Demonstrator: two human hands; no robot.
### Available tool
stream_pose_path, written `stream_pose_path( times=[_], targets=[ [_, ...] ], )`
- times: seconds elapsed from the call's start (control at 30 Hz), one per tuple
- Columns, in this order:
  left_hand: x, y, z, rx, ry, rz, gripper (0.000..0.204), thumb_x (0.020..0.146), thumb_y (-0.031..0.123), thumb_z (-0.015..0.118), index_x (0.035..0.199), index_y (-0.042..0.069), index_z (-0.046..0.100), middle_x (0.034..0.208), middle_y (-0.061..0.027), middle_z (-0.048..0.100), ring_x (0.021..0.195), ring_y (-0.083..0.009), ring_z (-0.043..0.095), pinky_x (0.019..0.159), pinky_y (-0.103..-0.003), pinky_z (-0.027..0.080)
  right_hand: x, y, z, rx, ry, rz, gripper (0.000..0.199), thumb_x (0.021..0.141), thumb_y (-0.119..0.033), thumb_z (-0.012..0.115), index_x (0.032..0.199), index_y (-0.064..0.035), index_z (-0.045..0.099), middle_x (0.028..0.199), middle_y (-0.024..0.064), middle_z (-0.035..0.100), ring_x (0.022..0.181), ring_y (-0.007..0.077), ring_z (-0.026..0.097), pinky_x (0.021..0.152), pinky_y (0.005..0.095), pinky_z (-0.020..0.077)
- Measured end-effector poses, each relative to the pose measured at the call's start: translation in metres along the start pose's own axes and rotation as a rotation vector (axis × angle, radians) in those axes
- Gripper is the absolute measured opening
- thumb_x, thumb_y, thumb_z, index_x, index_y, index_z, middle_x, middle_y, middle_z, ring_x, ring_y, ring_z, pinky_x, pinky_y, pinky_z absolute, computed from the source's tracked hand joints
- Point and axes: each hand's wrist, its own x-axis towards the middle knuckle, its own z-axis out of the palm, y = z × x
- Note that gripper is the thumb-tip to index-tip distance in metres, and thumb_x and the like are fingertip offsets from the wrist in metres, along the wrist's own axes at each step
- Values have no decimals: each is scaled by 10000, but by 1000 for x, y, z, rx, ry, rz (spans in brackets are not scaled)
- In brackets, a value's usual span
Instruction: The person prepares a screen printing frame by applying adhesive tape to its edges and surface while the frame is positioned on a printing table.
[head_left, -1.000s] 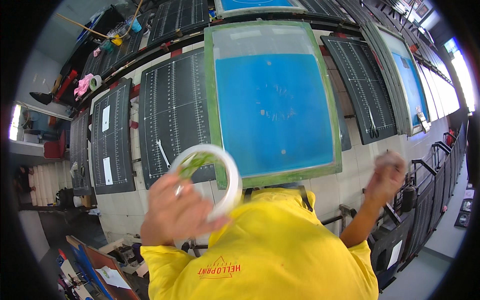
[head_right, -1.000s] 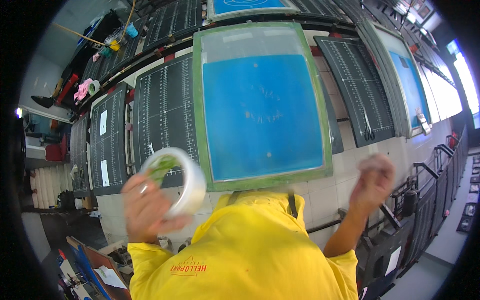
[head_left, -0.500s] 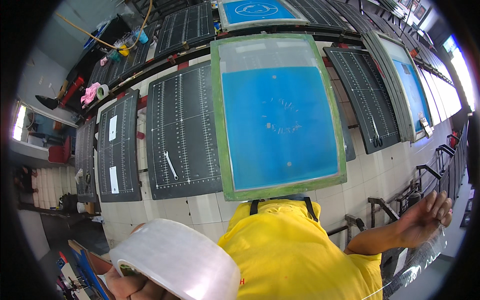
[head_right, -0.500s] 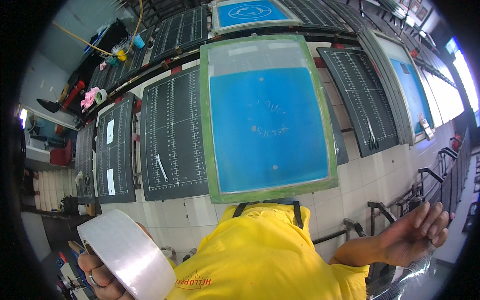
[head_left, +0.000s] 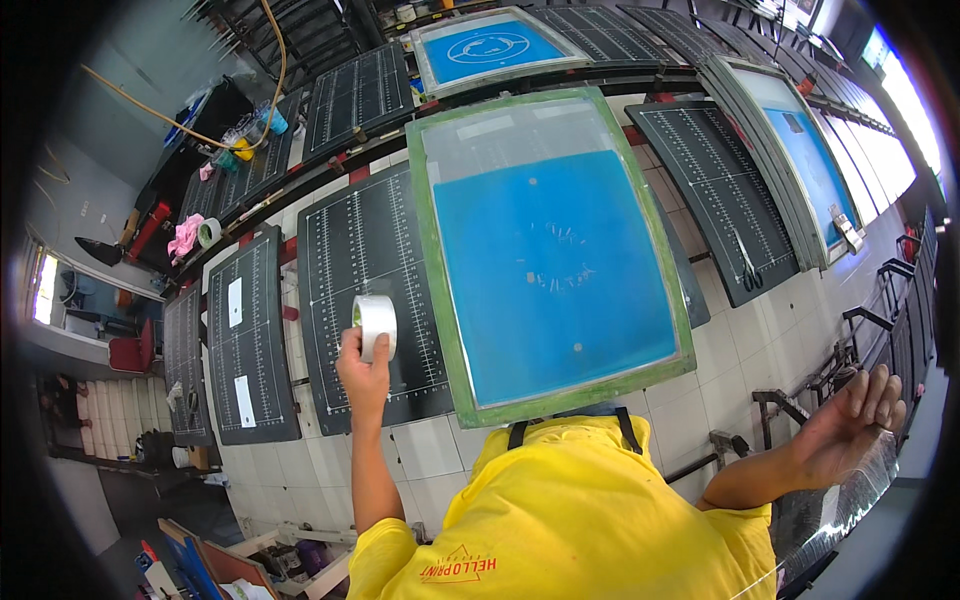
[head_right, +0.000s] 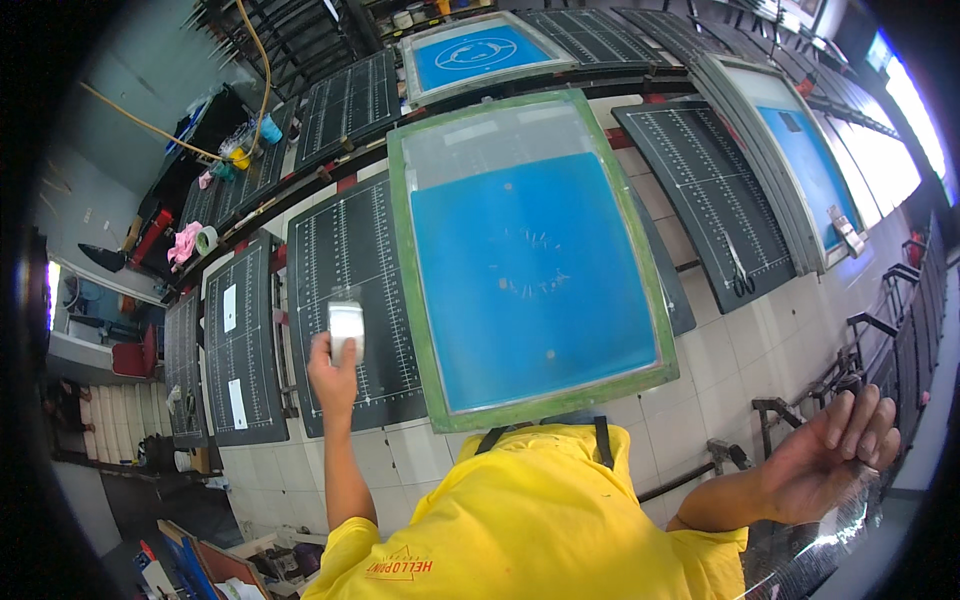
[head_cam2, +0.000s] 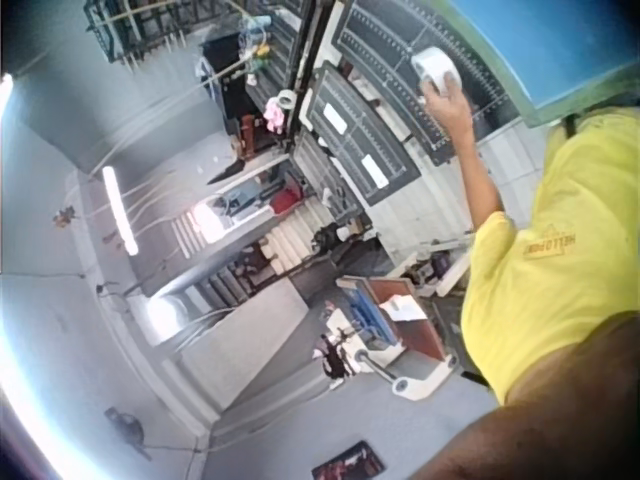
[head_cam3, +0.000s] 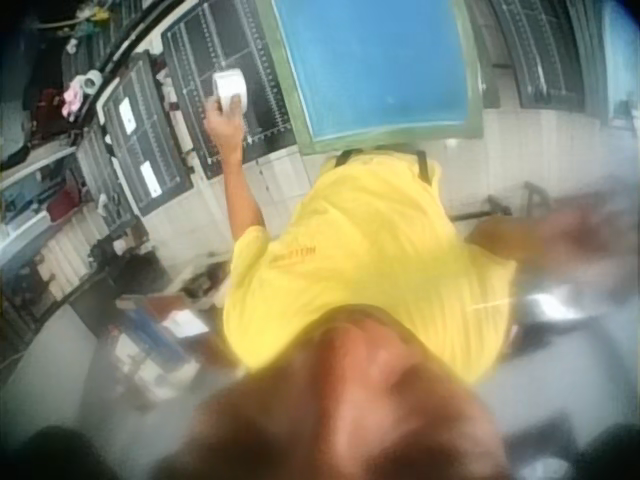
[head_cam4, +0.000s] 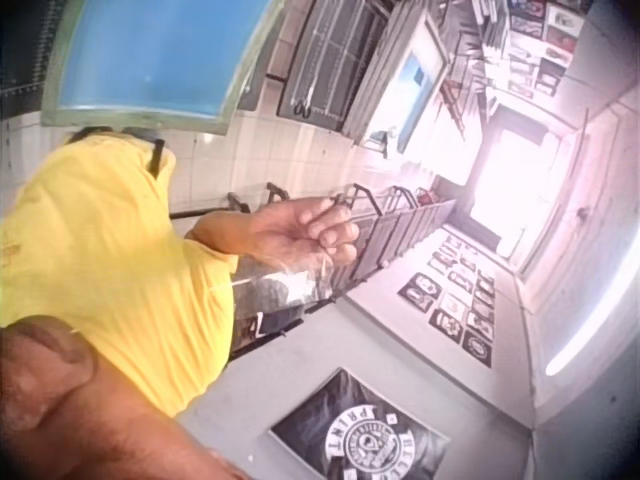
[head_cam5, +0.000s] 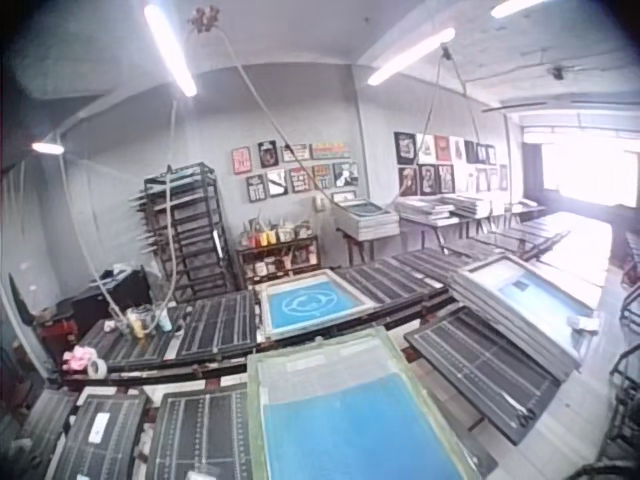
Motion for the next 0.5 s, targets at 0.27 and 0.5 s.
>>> stream_pose_path(
  times=[0.27,0.5],
  targets=[
    [-23,-111,22,634,-87,404,267,836,199,781,944,19,616,958,-158,646,932,-370,589,802,-459,434,1,1,8,17,-9,-22,264,856,41,738,829,-73,501,844,19,393,769,130,383,636,257,406],
    [-33,69,10,-222,10,434,329,753,80,791,1028,25,619,1041,-107,637,1006,-282,614,916,-400,485,-4,5,19,35,60,-17,170,895,36,683,862,-43,536,829,28,394,754,138,376,618,275,388]
  ],
)
